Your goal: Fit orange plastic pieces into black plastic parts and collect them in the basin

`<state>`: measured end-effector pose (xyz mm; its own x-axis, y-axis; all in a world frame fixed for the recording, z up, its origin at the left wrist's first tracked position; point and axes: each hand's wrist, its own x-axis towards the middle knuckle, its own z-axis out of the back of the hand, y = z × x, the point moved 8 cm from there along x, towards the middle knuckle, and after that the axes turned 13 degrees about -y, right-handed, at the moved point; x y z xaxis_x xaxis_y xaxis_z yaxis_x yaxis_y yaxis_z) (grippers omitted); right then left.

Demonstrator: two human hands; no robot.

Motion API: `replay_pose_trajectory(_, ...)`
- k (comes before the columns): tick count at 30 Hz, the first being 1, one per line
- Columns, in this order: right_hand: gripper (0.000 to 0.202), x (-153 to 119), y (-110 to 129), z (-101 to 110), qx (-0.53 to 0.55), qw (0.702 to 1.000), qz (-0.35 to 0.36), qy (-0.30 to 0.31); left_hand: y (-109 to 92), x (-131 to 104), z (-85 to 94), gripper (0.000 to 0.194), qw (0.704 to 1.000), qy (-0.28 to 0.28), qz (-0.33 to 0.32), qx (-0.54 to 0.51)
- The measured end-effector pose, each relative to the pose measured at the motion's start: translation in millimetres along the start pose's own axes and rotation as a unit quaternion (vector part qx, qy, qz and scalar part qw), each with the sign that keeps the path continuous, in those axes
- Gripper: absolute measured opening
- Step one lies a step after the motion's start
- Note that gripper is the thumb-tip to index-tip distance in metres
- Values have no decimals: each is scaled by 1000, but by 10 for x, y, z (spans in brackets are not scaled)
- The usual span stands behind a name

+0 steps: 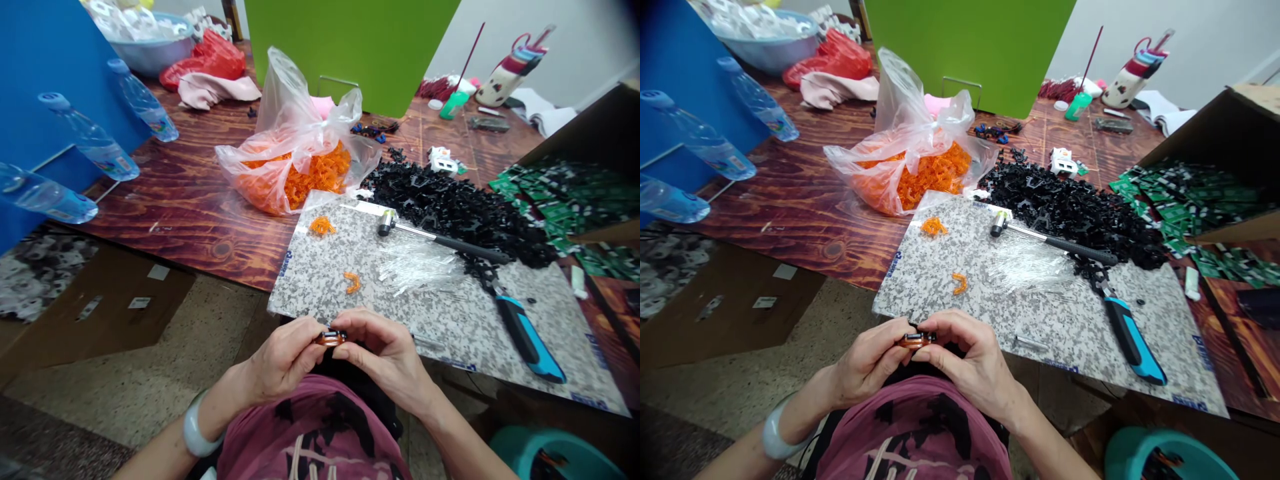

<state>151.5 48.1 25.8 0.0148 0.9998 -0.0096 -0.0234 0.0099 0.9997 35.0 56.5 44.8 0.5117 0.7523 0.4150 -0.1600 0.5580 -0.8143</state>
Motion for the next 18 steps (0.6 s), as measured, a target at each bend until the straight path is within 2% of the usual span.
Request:
replay_pose_trajectory(7, 5, -11, 61, 10, -94, 993, 66, -10, -4, -4, -18, 24, 1000, 8, -2, -5)
replay_pose_trajectory(14, 0, -22, 207, -12, -152, 978, 141, -6, -39, 15, -42, 27, 1000, 5, -30, 6)
replay_pose_trajectory(18, 4, -25, 217, 7, -150, 976, 158, -5, -25, 26, -47, 30, 999, -2, -35, 19)
